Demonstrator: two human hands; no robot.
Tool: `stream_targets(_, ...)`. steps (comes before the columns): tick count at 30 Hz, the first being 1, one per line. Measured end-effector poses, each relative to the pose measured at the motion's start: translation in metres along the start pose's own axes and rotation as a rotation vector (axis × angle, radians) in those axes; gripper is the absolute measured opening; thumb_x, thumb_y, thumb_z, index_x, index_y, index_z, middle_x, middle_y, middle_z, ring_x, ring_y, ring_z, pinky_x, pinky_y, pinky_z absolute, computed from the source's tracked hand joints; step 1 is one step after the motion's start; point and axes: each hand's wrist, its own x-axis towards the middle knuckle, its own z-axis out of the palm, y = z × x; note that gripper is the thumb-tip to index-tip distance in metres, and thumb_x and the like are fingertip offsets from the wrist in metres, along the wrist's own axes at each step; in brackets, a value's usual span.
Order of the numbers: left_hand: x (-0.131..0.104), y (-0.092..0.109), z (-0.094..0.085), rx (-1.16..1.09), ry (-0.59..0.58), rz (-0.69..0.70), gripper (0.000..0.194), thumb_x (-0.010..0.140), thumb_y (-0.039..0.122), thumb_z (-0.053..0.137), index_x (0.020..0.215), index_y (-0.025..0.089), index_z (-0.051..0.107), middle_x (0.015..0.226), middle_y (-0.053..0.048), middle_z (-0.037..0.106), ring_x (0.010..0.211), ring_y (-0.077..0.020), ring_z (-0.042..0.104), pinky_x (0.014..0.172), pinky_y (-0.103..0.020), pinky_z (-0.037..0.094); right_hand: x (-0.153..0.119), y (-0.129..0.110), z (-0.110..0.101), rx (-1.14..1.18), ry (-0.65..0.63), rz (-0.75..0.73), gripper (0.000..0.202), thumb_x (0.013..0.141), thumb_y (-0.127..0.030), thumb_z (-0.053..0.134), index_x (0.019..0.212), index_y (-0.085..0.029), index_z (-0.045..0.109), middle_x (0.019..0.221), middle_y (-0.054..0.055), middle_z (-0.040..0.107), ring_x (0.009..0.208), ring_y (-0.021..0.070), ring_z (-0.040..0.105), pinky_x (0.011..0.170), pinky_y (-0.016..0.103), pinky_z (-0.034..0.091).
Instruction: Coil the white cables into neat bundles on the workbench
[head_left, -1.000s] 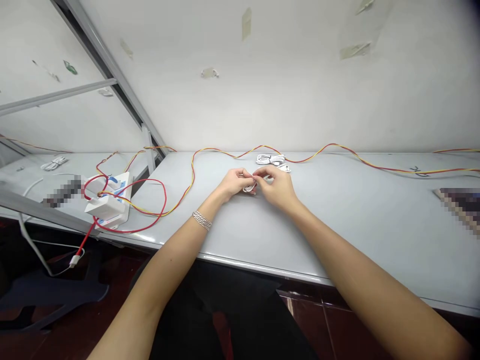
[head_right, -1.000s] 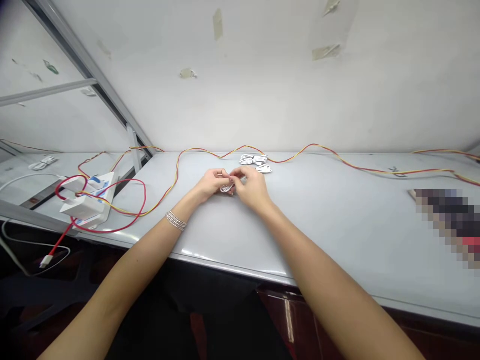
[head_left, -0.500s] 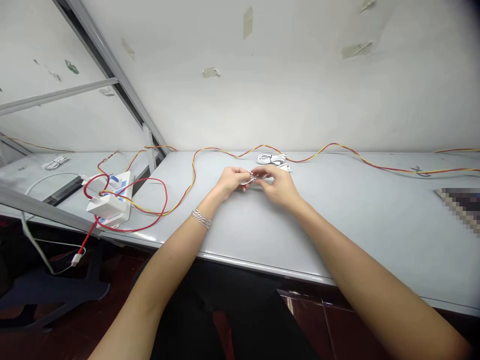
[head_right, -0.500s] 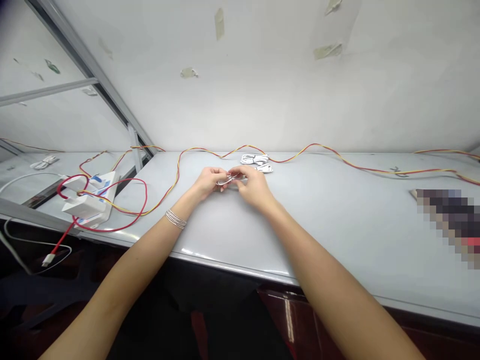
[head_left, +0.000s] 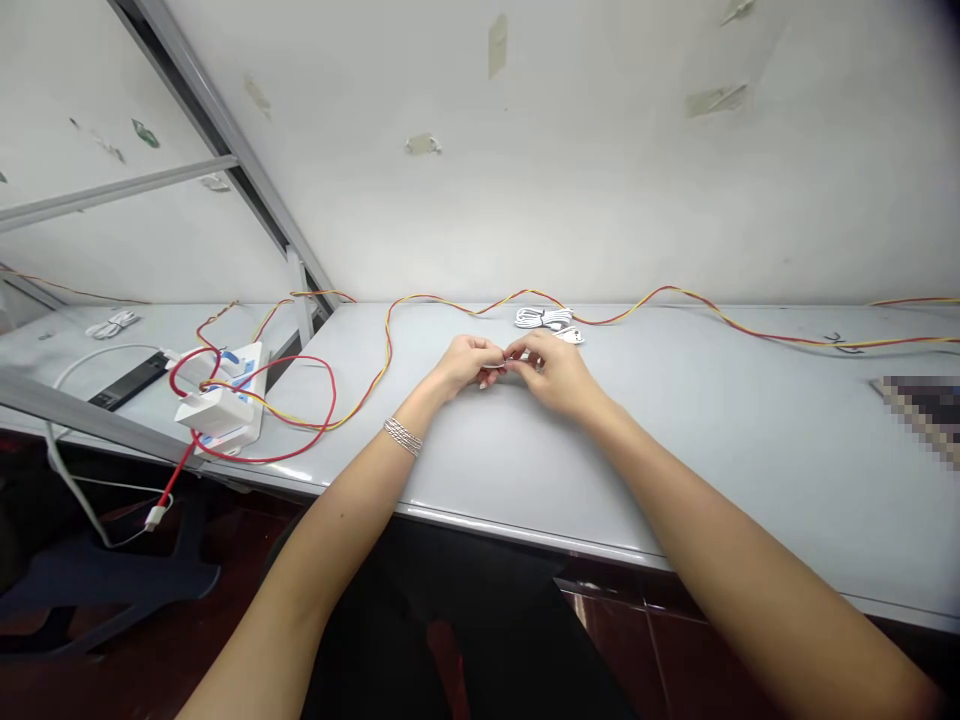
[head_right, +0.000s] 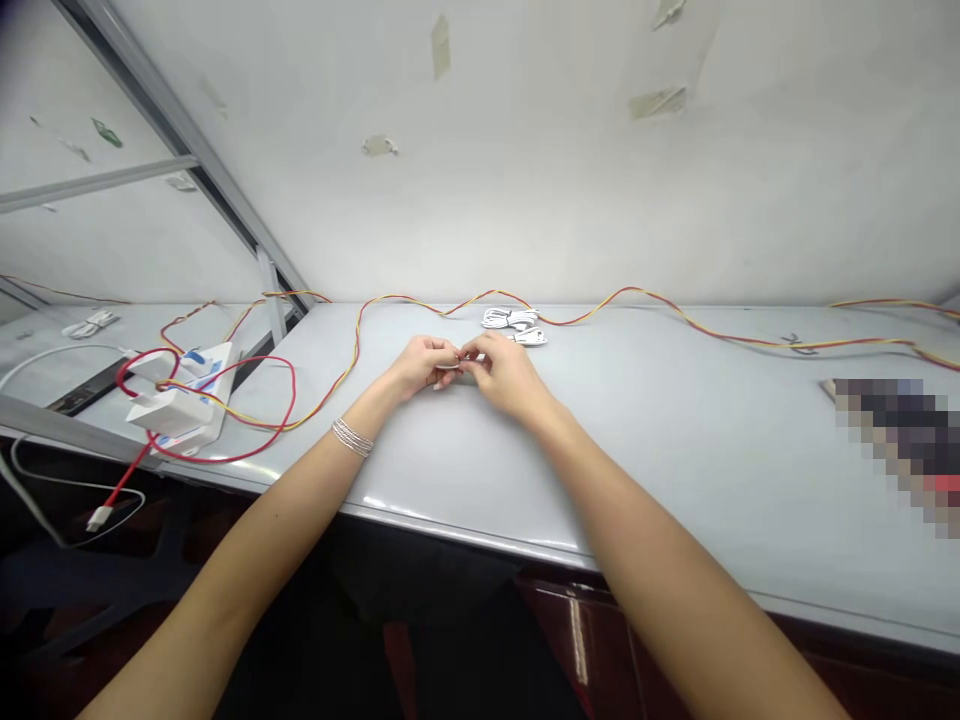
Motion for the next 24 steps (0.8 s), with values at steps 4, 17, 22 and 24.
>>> stream_targets(4,0.0001,0.0008,0.0018,-0.07,0.003,-0.015,0.015,0.069,0.021,0.073,0.064,0.014,0.061,0.061,-0.004,0.065,0.046,-0.0088,0.055,0.046,-0.023,0.036,-0.0008,-0.001,0.002,-0.02,0.04,-0.009,0.01,0.085,-0.018,0.061,0.088,-0.021,0.07,0.088,0.006,0.069,0.075,0.0185,0.06,0.073,0.034,0.049)
stream_targets(17,0.0005,0.0006,0.0083,-0.215,-0.003,-0.035,0.01,0.072,0.018,0.067,0.071,0.013,0.059,0.073,-0.007,0.071,0.062,-0.015,0.069,0.054,-0.024,0.048,-0.0016,0.0043,0.0102,-0.05,0.19,0.004,0.01,0.086,-0.018,0.054,0.08,-0.022,0.061,0.089,0.008,0.066,0.085,0.0226,0.061,0.081,0.039,0.051)
stream_targets(22,0.0013,-0.0012,0.0092,-0.205,-0.002,0.001,0.02,0.069,0.02,0.075,0.066,0.014,0.056,0.067,-0.005,0.069,0.055,-0.013,0.065,0.05,-0.024,0.044,-0.0011,0.0078,0.0088,-0.19,0.201,-0.019,0.007,0.086,-0.02,0.057,0.083,-0.02,0.063,0.097,0.013,0.064,0.097,0.0288,0.061,0.091,0.047,0.048)
stream_targets(24,0.0012,-0.0013,0.0098,-0.204,0.016,-0.003,0.023,0.071,0.023,0.077,0.066,0.014,0.056,0.068,-0.005,0.069,0.056,-0.0132,0.065,0.052,-0.025,0.045,-0.0012,0.0081,0.0079,-0.251,0.172,-0.012,0.008,0.088,-0.022,0.057,0.083,-0.02,0.063,0.093,0.012,0.064,0.093,0.0292,0.06,0.089,0.048,0.047)
